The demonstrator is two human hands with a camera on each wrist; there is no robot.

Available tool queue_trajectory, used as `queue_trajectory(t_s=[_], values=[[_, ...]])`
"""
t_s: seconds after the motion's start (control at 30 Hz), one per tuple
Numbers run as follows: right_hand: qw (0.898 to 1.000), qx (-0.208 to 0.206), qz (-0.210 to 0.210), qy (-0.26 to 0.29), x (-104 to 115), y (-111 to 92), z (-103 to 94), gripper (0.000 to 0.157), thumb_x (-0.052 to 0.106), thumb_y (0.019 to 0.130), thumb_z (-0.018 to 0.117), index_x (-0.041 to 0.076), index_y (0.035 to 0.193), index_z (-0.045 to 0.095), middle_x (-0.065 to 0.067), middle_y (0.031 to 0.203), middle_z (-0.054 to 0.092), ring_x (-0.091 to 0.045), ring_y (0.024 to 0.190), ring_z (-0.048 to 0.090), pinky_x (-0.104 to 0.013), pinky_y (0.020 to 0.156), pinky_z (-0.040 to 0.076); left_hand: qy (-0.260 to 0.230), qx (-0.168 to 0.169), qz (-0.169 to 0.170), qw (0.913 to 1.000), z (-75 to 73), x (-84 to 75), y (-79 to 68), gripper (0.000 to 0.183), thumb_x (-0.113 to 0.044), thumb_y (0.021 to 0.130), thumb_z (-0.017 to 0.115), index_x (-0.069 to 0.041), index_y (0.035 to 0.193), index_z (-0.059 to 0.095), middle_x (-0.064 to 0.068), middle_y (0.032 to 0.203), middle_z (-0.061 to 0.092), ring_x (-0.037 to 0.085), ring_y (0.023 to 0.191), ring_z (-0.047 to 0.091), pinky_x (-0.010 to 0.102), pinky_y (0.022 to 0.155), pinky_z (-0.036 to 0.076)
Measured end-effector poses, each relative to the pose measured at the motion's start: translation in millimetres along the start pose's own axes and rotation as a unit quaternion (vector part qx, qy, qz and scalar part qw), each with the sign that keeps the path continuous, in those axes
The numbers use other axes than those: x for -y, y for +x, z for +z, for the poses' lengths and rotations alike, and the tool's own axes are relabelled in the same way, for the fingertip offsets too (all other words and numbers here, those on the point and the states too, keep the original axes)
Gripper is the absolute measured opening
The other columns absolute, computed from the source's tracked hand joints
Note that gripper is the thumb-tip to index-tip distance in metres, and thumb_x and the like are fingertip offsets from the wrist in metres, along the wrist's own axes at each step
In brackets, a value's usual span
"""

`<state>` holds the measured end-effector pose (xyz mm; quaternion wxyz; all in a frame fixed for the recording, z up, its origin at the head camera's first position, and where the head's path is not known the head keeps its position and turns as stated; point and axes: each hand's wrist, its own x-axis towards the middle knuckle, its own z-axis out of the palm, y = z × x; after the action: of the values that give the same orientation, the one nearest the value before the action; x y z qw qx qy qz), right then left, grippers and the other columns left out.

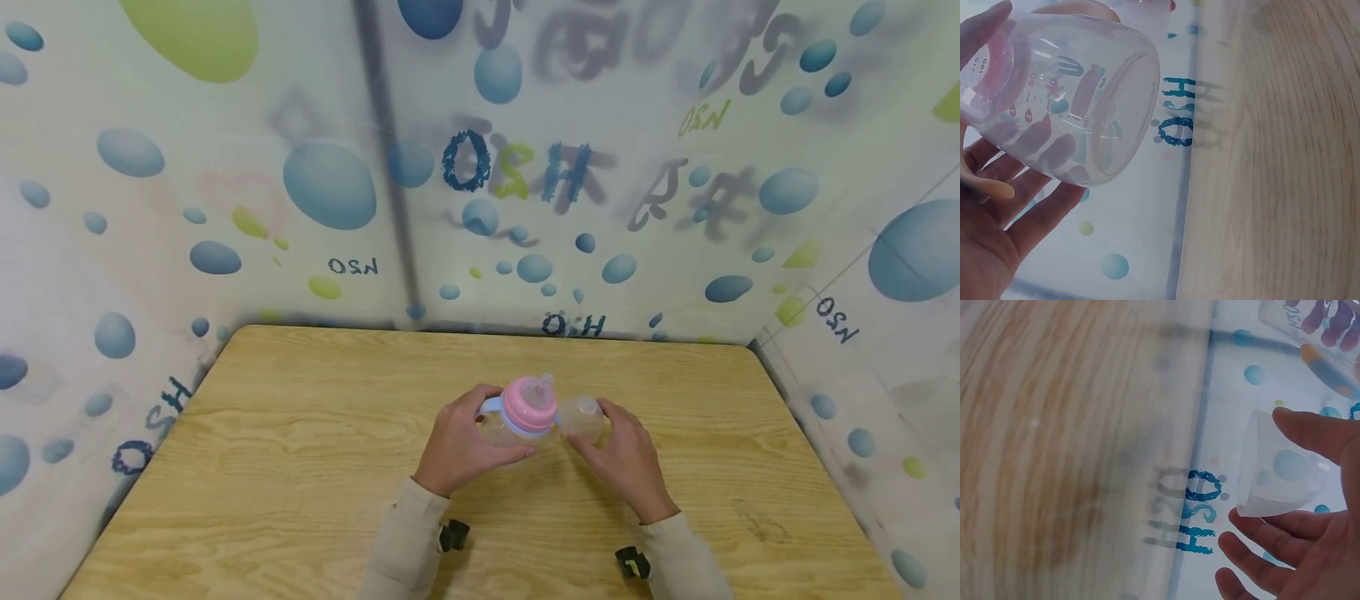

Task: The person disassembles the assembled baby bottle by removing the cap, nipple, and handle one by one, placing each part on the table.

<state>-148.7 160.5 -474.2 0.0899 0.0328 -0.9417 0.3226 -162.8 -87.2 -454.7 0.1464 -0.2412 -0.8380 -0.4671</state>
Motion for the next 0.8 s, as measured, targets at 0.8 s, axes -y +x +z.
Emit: queue_trajectory(t_s=[0.8], values=[[0.997,0.040,-0.007,-0.060,-5.1,-0.2,3.6,0.061,0.032,0.081,0.082,-0.006,0.125,0.062,-0.025,0.118,0.066,-0.044,0.110,0.061,-0.065,0.093,0.043,-0.012,0.004,-0.010,0.9999,-1.0,-1.1,-0.1,0.071,-0.032,0.059,0.097,-0.013,0.118,0.063,-0.002,0.115,0.068,0.011,0.102,0.065,0.036,0.074,0.058]])
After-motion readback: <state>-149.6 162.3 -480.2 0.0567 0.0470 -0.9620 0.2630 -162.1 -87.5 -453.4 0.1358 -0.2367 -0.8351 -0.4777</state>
